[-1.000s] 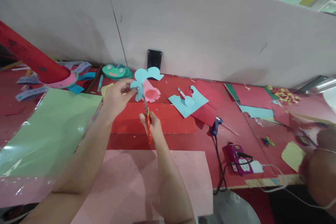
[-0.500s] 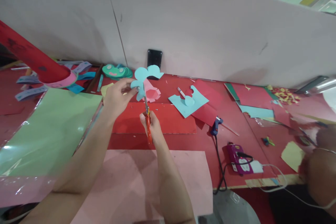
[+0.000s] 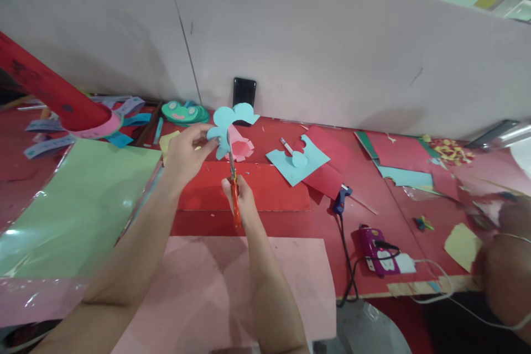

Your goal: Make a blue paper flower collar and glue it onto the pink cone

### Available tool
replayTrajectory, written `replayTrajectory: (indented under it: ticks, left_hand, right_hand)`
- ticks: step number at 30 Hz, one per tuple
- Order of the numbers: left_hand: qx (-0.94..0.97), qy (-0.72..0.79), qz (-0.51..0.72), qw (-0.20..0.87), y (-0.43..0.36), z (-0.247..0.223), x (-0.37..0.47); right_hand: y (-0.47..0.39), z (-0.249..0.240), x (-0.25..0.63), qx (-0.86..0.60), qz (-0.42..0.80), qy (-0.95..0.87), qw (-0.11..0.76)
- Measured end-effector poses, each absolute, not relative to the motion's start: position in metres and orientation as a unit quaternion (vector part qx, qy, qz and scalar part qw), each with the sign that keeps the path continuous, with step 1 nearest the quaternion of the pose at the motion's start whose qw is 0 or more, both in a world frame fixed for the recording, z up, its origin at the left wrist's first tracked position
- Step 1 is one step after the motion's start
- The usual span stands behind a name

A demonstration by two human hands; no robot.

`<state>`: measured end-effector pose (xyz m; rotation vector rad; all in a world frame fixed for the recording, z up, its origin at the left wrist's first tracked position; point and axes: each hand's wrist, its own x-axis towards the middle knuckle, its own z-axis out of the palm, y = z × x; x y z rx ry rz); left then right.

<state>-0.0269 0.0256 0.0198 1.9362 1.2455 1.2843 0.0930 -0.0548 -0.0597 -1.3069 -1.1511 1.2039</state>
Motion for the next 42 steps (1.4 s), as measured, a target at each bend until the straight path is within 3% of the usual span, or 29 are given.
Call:
replayTrajectory:
  ticks: [42]
  left_hand:
    - [0.701,0.471,0.464,0.266,0.0237,0.0261,-0.0293]
  right_hand:
    - [-0.0561,-0.0572,0.0965,-0.583,0.478,-0.466,0.463]
